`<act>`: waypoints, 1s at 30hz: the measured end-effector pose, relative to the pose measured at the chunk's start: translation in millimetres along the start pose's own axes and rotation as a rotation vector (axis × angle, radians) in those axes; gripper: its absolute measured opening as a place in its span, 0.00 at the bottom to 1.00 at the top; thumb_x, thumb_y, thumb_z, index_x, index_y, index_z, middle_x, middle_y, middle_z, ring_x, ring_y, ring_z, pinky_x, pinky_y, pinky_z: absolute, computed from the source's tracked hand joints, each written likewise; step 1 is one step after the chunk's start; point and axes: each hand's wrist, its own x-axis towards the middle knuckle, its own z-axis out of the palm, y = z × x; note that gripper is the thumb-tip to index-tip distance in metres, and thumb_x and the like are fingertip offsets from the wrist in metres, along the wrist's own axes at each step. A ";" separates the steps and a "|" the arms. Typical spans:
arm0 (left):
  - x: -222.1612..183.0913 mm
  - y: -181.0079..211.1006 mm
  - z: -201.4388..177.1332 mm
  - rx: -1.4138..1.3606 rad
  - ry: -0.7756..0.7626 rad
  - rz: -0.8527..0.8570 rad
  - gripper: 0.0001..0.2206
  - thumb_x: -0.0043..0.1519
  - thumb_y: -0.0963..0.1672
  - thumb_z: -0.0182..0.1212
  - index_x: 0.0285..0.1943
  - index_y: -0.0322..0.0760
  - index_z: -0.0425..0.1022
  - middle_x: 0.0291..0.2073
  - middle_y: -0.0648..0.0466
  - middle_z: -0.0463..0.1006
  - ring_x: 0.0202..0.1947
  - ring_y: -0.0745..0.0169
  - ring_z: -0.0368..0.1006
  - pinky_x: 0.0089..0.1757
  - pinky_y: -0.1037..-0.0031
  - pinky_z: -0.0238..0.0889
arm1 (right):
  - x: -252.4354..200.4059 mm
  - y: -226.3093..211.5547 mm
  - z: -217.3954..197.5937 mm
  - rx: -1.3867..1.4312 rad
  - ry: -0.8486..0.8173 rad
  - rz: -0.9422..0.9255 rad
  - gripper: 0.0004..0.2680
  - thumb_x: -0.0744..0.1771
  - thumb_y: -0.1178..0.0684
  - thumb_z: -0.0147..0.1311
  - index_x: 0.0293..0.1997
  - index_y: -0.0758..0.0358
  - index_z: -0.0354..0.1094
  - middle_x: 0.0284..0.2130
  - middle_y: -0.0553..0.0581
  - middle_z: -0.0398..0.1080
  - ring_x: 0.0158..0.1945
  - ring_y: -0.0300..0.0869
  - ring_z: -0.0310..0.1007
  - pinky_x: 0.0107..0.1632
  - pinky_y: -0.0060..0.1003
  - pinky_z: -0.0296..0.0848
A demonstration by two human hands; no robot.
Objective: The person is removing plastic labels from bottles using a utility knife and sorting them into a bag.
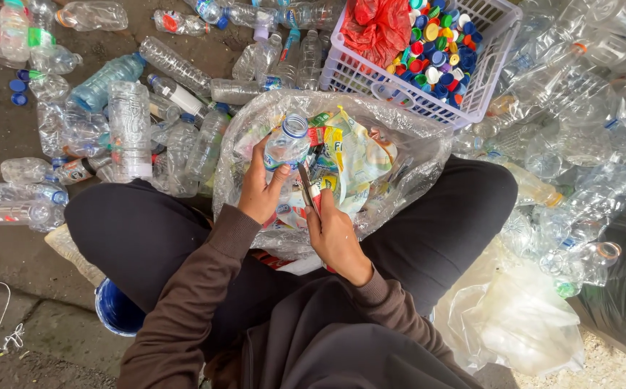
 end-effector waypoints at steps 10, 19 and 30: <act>6.5 -11.0 -1.4 -0.113 0.044 -0.053 0.25 0.73 0.51 0.46 0.75 0.37 0.51 0.62 0.37 0.66 0.66 0.36 0.62 0.63 0.45 0.51 | -16.0 15.6 23.5 0.043 -0.012 0.013 0.06 0.70 0.50 0.44 0.47 0.59 0.57 0.23 0.74 0.71 0.34 0.73 0.75 0.36 0.61 0.70; -4.2 24.3 13.5 -0.161 -0.120 -0.114 0.28 0.73 0.54 0.38 0.77 0.36 0.46 0.64 0.24 0.62 0.65 0.15 0.56 0.62 0.31 0.46 | 24.2 17.7 2.7 0.187 0.497 -0.077 0.13 0.64 0.46 0.65 0.45 0.58 0.65 0.24 0.69 0.69 0.32 0.63 0.75 0.38 0.52 0.72; -16.9 -9.5 25.1 -0.115 -0.105 -0.170 0.49 0.43 0.51 0.86 0.62 0.32 0.46 0.53 0.32 0.65 0.59 0.30 0.67 0.61 0.44 0.56 | 33.4 32.0 5.7 0.516 0.638 -0.122 0.06 0.63 0.59 0.63 0.26 0.59 0.69 0.12 0.54 0.70 0.20 0.35 0.67 0.28 0.30 0.68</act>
